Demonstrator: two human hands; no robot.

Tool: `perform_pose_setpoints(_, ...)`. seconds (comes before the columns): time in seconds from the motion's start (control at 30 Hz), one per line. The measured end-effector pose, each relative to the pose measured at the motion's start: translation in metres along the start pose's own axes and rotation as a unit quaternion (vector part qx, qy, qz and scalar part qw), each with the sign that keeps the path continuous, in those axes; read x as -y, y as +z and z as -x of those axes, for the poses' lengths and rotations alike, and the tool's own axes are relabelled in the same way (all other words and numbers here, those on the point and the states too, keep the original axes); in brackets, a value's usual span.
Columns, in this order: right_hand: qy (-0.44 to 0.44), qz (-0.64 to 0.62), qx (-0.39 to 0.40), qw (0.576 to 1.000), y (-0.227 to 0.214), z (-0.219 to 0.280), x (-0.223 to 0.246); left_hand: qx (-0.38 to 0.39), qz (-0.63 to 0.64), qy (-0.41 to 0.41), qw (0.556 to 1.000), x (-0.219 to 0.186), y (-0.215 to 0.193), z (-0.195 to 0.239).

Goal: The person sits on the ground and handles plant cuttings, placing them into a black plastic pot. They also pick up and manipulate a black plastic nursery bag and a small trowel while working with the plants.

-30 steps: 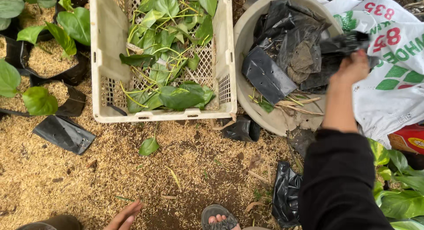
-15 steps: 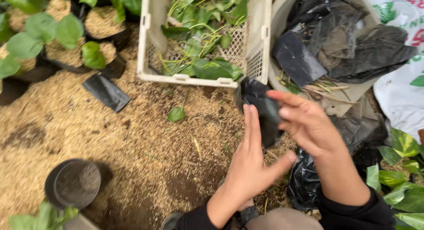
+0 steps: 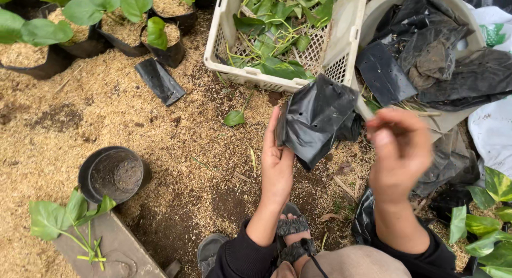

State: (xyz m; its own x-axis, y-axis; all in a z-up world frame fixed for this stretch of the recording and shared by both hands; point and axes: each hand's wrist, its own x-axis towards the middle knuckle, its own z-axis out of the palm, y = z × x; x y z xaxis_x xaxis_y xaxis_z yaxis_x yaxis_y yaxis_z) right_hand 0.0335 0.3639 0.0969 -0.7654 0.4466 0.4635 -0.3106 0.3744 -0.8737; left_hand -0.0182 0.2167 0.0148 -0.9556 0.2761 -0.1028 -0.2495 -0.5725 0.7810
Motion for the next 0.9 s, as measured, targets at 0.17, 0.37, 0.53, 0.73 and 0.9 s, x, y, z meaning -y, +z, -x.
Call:
perform_pose_setpoints(0.17,-0.134,0.298,0.149,0.933,0.019,0.023,-0.005,-0.002,0.024,0.014,1.0,-0.002,-0.007,0.01)
perform_pose_setpoints(0.37,0.08,0.072,0.019,0.994,0.017,0.021,-0.046,-0.101,-0.474,0.25,0.838,-0.016,-0.024,0.023)
perform_pose_setpoints(0.53,0.118,-0.099,-0.053,0.987,0.027,0.033,-0.085,-0.037,-0.463,0.447,0.764,-0.003,-0.013,0.039)
perform_pose_setpoints(0.73,0.405,-0.383,-0.078,0.827,0.041,0.047,-0.093,-0.049,-0.471,0.455,0.754,0.025,-0.008,0.056)
perform_pose_setpoints(0.9,0.503,-0.479,-0.005,0.719,0.046,0.048,-0.099,-0.197,-0.422,0.356,0.81,0.009,-0.03,0.046)
